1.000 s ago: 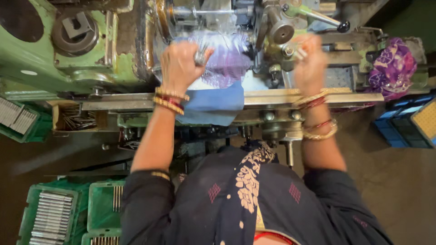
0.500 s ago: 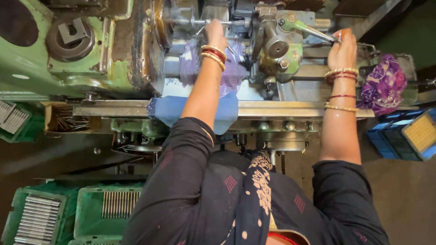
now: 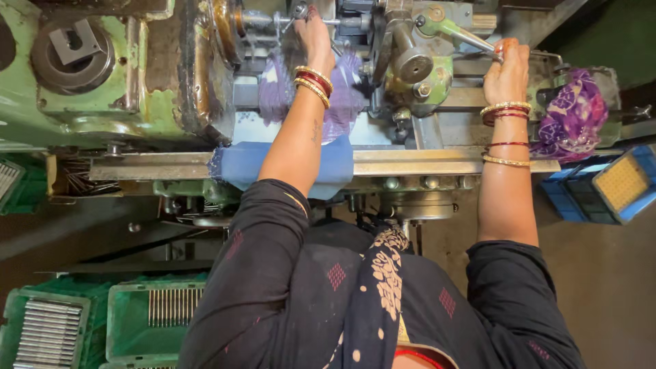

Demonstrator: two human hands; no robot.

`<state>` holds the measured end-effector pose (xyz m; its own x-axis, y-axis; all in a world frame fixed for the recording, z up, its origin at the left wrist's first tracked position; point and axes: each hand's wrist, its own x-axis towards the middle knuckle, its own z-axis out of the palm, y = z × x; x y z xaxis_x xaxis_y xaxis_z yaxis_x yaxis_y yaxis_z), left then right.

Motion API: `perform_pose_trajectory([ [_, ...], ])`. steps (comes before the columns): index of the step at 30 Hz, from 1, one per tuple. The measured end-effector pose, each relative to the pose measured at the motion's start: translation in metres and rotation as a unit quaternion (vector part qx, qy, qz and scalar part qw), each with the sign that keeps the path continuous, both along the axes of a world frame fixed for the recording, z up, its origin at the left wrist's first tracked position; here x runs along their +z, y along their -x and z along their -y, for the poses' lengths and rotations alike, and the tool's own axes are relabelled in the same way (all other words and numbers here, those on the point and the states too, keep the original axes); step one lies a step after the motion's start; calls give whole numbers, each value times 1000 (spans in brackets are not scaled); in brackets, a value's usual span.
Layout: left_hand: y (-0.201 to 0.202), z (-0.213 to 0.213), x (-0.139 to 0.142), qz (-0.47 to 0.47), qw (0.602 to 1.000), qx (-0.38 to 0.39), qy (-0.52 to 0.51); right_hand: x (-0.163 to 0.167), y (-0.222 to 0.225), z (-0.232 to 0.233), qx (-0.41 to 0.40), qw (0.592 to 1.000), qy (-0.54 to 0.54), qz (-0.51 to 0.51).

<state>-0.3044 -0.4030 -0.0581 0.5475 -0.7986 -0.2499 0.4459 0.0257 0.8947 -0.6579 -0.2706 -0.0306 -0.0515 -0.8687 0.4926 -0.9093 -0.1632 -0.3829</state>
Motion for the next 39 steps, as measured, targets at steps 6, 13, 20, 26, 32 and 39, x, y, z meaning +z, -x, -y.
perform_pose_trajectory([
  [6, -2, 5, -7, -27, 994, 13, 108, -6, 5, 3, 15, 1000, 11, 3],
  [13, -3, 6, -6, -44, 995, 5, 87, -7, 5, 4, 29, 997, -15, 66],
  [20, -6, 5, -8, -80, 993, -5, 89, -5, 7, 4, 34, 997, -21, 73],
  [26, -6, 2, -7, -45, 998, -20, 51, -2, 4, 1, 32, 997, -27, 67],
  [32, -7, -1, -3, -54, 991, -3, 121, 2, 2, 0, 41, 997, -21, 57],
  [39, 1, 2, -8, -37, 988, -11, 149, 3, 15, 5, 63, 998, -16, 15],
])
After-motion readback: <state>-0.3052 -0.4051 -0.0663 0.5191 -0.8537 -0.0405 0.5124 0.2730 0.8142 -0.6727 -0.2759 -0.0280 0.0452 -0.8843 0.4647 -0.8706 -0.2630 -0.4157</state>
